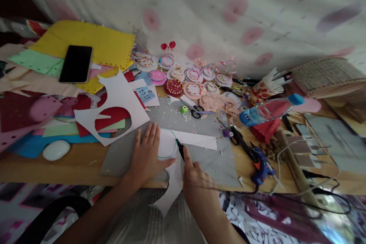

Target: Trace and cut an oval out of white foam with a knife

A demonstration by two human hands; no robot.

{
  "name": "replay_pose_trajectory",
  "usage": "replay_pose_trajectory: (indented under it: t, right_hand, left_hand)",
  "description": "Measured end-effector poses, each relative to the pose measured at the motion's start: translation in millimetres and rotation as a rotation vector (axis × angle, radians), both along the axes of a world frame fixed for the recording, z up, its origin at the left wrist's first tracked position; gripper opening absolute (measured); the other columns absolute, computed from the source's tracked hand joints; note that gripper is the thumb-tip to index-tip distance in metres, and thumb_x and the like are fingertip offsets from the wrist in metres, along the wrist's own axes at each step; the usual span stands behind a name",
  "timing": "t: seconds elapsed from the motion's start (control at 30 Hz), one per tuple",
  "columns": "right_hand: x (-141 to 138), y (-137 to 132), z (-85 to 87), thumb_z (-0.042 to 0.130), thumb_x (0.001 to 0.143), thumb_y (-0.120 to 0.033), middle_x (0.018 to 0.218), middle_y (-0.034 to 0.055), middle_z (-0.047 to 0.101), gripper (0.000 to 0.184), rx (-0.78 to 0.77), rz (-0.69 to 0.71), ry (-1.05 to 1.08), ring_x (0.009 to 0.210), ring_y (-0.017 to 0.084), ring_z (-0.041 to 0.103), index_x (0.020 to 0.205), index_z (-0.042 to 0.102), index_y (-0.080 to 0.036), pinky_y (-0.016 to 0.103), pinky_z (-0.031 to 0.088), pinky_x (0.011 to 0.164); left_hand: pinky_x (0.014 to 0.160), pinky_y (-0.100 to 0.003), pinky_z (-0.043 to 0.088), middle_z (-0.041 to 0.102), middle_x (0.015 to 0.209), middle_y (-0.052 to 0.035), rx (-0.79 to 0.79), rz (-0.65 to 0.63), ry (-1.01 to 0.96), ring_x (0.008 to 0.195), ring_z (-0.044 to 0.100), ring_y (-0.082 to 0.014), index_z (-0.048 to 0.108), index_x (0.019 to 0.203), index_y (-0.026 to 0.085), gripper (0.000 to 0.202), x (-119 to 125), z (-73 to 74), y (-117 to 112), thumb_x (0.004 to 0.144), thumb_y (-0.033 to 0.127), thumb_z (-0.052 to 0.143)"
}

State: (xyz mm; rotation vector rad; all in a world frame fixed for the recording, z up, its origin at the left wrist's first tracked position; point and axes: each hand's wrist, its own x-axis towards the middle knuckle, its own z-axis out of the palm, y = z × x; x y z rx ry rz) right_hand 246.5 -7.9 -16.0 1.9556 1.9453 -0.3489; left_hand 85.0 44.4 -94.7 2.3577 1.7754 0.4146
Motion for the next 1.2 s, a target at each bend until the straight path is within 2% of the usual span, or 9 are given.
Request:
replay_pose_trajectory:
  t: [0.2, 0.3, 0.43, 0.57, 0.67, 0.8, 0.87, 1.0, 1.2]
  right_hand:
    - [-0.1, -0.9, 4.5, 0.040, 0.096, -0.015, 0.093, 0.0073, 0.073, 0.059, -0.018, -0.019, 0.012, 0.066, 0.021, 0.073, 0.153, 0.028, -0.025, 0.024, 0.049, 0.049]
    - [3.8, 0.7, 4.0, 0.038, 0.097, -0.015, 0.097, 0.0086, 0.074, 0.059, -0.039, -0.048, 0.069, 0.073, 0.024, 0.074, 0.153, 0.027, -0.024, 0.028, 0.054, 0.055]
    - [30.0, 3.9, 6.1, 0.040, 0.096, -0.018, 0.114, 0.0088, 0.072, 0.056, -0.022, -0.052, 0.293, 0.095, 0.026, 0.072, 0.151, 0.032, -0.027, 0.034, 0.058, 0.075]
    - [67.7, 6.9, 16.8, 0.041, 0.099, -0.031, 0.131, 0.0081, 0.063, 0.054, 0.115, 0.049, 0.487, 0.112, 0.024, 0.065, 0.152, 0.030, -0.027, 0.033, 0.057, 0.085]
    - [83.5, 12.7, 23.2, 0.037, 0.101, -0.032, 0.119, 0.0126, 0.069, 0.054, 0.130, 0.147, 0.439, 0.097, 0.023, 0.071, 0.152, 0.027, -0.019, 0.032, 0.059, 0.076]
    - [81.2, 27.1, 25.8, 0.036, 0.100, -0.025, 0.112, 0.0122, 0.069, 0.040, 0.118, 0.450, 0.362, 0.093, 0.021, 0.070, 0.138, 0.050, -0.020, 0.031, 0.056, 0.076]
    - [74.0, 34.2, 26.0, 0.036, 0.100, -0.023, 0.105, 0.0107, 0.068, 0.040, 0.084, 0.543, 0.342, 0.088, 0.019, 0.068, 0.136, 0.052, -0.021, 0.029, 0.055, 0.074]
    - [59.3, 41.3, 23.0, 0.041, 0.101, -0.030, 0.092, 0.0054, 0.065, 0.041, 0.002, 0.602, 0.304, 0.074, 0.015, 0.066, 0.141, 0.049, -0.028, 0.024, 0.051, 0.066]
    - [54.7, 38.5, 14.0, 0.038, 0.102, -0.036, 0.086, 0.0037, 0.063, 0.042, 0.030, 0.610, 0.266, 0.070, 0.015, 0.065, 0.143, 0.047, -0.031, 0.024, 0.047, 0.061]
  left_hand:
    - [0.120, -0.055, 0.004, 0.018, 0.158, -0.0208, -0.015, 0.001, -0.006, 0.148, 0.016, -0.0333, 0.028, 0.149, 0.000, 0.112, 0.0, 0.5, -0.3, 0.073, 0.079, 0.049]
    - [0.120, -0.055, 0.004, 0.018, 0.159, -0.0206, -0.013, 0.004, -0.005, 0.148, 0.016, -0.0336, 0.029, 0.149, 0.001, 0.112, 0.6, 0.3, -0.8, 0.072, 0.080, 0.050]
    - [0.120, -0.054, 0.003, 0.016, 0.158, -0.0234, -0.023, -0.047, -0.001, 0.148, 0.015, -0.0342, 0.024, 0.149, -0.002, 0.123, -5.1, -0.7, 0.6, 0.067, 0.086, 0.050]
    - [0.120, -0.053, 0.002, 0.019, 0.158, -0.0245, -0.026, -0.207, 0.002, 0.148, 0.014, -0.0351, 0.024, 0.150, -0.001, 0.132, -21.8, 0.0, 6.3, 0.059, 0.091, 0.051]
    - [0.119, -0.055, 0.003, 0.022, 0.157, -0.0239, -0.025, -0.302, -0.001, 0.147, 0.015, -0.0361, 0.025, 0.150, 0.002, 0.131, -33.0, 0.5, 10.7, 0.058, 0.092, 0.051]
    - [0.120, -0.055, 0.005, 0.022, 0.157, -0.0237, 0.001, -0.327, -0.007, 0.147, 0.015, -0.0359, 0.023, 0.150, 0.002, 0.130, -36.7, 0.0, 13.0, 0.060, 0.091, 0.051]
    - [0.120, -0.055, 0.006, 0.022, 0.157, -0.0235, 0.002, -0.324, -0.005, 0.148, 0.015, -0.0358, 0.023, 0.150, 0.002, 0.129, -35.8, 0.1, 12.8, 0.061, 0.091, 0.050]
    - [0.120, -0.053, 0.005, 0.021, 0.158, -0.0228, -0.011, -0.319, 0.002, 0.148, 0.014, -0.0347, 0.026, 0.150, 0.002, 0.127, -35.1, 1.0, 11.8, 0.062, 0.092, 0.045]
    - [0.120, -0.050, 0.002, 0.017, 0.159, -0.0226, -0.024, -0.318, 0.016, 0.149, 0.010, -0.0335, 0.024, 0.150, 0.001, 0.128, -36.4, 1.2, 11.5, 0.063, 0.093, 0.042]
